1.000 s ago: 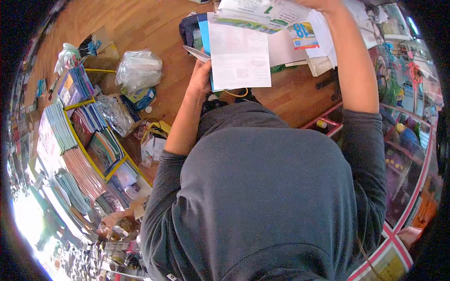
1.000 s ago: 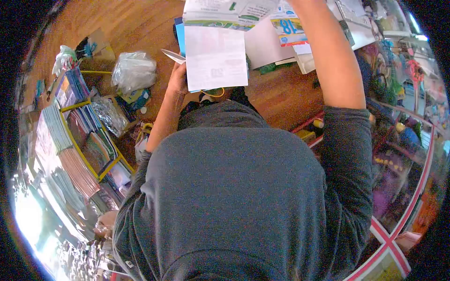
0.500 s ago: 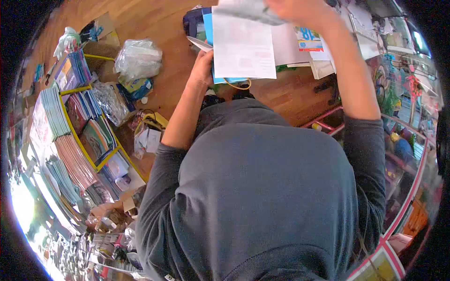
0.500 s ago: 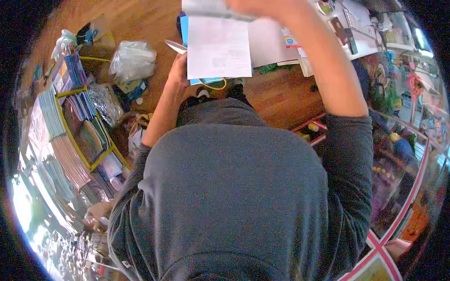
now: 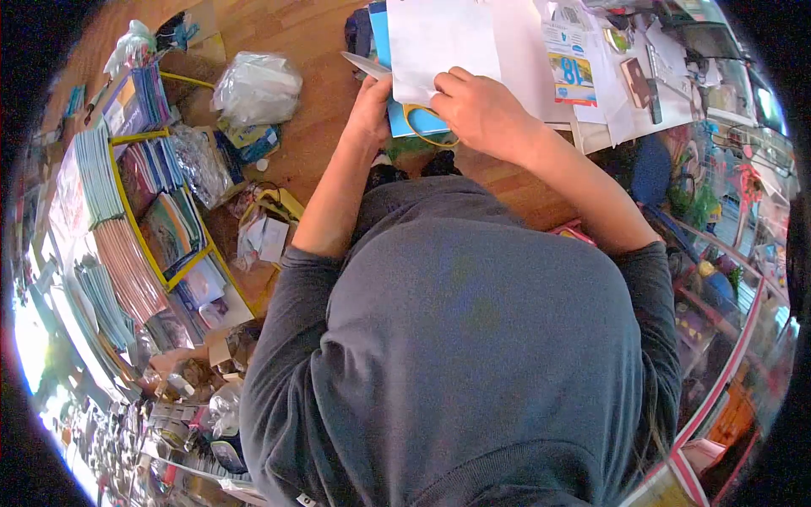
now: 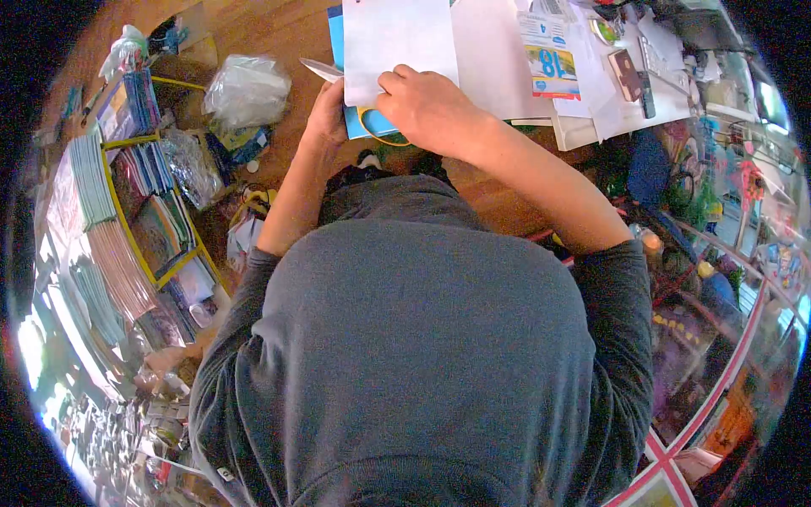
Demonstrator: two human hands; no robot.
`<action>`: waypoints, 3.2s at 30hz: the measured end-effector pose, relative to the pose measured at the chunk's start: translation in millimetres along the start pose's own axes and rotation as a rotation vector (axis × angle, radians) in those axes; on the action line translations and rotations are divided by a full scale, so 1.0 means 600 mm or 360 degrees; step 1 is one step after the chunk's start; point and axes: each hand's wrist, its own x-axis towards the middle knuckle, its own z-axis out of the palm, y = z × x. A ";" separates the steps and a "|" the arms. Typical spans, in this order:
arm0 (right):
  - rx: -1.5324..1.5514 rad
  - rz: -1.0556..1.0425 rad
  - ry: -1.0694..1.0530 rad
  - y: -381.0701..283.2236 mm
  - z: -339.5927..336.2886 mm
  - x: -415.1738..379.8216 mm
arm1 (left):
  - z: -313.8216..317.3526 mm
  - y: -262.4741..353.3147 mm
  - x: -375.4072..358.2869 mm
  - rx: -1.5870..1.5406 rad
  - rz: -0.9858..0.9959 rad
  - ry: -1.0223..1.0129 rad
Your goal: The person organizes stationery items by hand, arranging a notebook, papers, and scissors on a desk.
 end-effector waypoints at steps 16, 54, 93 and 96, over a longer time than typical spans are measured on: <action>0.1222 0.0459 -0.0128 0.119 -0.051 0.029 | 0.001 0.009 -0.013 0.0116 0.0088 -0.0089; 0.0024 0.0228 0.0249 -0.043 0.052 -0.012 | -0.068 -0.007 -0.005 0.0272 -0.0030 -0.0098; 0.0591 0.0860 0.0548 0.073 -0.186 -0.241 | 0.062 -0.109 0.021 0.0835 -0.0588 -0.0524; 0.0206 0.0959 0.0450 0.095 -0.168 -0.214 | 0.057 -0.113 0.012 0.0694 -0.0594 -0.0516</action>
